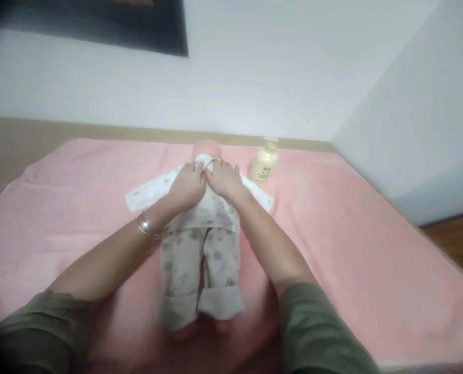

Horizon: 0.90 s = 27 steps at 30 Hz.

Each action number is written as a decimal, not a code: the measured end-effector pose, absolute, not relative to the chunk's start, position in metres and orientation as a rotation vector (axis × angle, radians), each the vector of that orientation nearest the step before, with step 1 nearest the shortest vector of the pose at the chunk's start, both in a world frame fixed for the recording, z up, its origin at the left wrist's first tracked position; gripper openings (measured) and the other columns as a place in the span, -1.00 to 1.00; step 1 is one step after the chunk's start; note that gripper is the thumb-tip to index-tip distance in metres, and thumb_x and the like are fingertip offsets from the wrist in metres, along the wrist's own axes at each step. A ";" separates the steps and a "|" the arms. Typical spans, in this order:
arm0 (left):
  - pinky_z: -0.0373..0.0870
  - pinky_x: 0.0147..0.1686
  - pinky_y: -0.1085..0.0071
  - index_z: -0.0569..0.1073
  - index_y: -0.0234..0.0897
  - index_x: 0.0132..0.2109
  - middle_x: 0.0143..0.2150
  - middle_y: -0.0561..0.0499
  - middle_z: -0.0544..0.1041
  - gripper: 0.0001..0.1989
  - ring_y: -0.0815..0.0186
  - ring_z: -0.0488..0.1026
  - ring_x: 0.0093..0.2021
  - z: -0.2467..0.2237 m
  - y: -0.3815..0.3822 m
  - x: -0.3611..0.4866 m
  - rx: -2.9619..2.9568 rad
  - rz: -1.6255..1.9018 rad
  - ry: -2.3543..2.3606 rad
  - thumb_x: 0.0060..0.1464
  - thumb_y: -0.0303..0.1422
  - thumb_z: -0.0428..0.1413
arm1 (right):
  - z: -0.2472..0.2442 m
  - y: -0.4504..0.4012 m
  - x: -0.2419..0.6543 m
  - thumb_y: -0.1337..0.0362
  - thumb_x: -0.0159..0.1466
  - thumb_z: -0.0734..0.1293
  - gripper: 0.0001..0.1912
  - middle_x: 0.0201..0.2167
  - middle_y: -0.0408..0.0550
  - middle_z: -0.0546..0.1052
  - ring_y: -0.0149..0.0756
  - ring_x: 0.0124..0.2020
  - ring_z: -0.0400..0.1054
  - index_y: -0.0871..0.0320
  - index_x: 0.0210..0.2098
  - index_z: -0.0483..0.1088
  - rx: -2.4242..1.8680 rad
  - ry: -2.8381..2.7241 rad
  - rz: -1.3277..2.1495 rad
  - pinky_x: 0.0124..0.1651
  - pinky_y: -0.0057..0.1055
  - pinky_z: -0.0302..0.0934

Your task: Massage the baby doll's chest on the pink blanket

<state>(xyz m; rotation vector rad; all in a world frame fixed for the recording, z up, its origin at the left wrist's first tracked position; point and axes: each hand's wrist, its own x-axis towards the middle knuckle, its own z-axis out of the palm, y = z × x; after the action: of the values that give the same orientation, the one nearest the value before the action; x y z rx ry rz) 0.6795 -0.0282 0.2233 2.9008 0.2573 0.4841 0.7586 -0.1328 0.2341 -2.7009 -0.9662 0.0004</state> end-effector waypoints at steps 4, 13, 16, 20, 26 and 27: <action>0.32 0.15 0.09 0.45 -0.50 0.07 0.05 -0.37 0.53 -0.58 -0.04 0.45 0.10 0.221 -0.007 0.691 2.780 0.399 0.262 0.28 -0.42 -0.21 | 0.239 -0.130 0.730 0.18 0.48 -0.02 -0.42 0.30 0.42 0.31 0.18 0.32 0.19 0.47 0.33 0.13 -2.851 -1.032 -0.154 0.38 0.12 -0.12; 0.38 0.04 0.14 0.48 -0.37 0.01 0.00 -0.28 0.57 -0.59 0.00 0.49 0.02 0.221 -0.003 0.690 2.767 0.434 0.380 0.34 -0.35 -0.23 | 0.234 -0.122 0.739 0.27 0.42 0.04 -0.49 0.29 0.34 0.34 0.13 0.30 0.19 0.36 0.26 0.25 -2.651 -1.074 -0.115 0.32 -0.02 0.05; 0.33 0.14 0.13 0.47 -0.39 0.04 0.09 -0.30 0.52 -0.63 0.01 0.44 0.12 0.224 -0.021 0.682 2.856 0.535 0.230 0.28 -0.49 -0.18 | 0.231 -0.127 0.765 0.24 0.42 0.03 -0.49 0.23 0.25 0.41 0.06 0.26 0.23 0.32 0.26 0.26 -2.533 -0.953 -0.038 0.29 -0.08 0.10; 0.28 0.24 0.11 0.46 -0.40 0.07 0.11 -0.29 0.51 -0.61 0.02 0.40 0.18 0.219 -0.024 0.685 2.813 0.600 0.162 0.23 -0.53 -0.16 | 0.232 -0.129 0.768 0.19 0.44 0.06 -0.49 0.20 0.26 0.44 0.06 0.22 0.27 0.34 0.26 0.23 -2.556 -0.899 -0.056 0.28 -0.08 0.11; 0.29 0.26 0.14 0.41 -0.35 0.18 0.19 -0.24 0.47 -0.56 0.06 0.38 0.23 0.209 0.007 0.700 2.558 0.472 0.351 0.26 -0.31 -0.12 | 0.239 -0.121 0.725 0.31 0.44 0.04 -0.57 0.12 0.34 0.46 0.09 0.14 0.31 0.34 0.19 0.29 -2.799 -1.011 -0.144 0.19 -0.05 0.18; 0.30 0.25 0.15 0.41 -0.34 0.19 0.19 -0.24 0.47 -0.55 0.06 0.38 0.23 0.210 0.010 0.701 2.539 0.463 0.370 0.26 -0.30 -0.12 | 0.240 -0.120 0.720 0.32 0.44 0.05 -0.58 0.13 0.35 0.45 0.10 0.15 0.30 0.33 0.19 0.29 -2.802 -1.027 -0.165 0.19 -0.06 0.18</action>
<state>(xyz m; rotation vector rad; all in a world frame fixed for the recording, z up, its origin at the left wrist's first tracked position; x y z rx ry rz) 0.7007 0.0095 0.2095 2.5386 0.3698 0.4631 0.7195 -0.1202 0.2404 -2.8015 -1.0269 -0.1645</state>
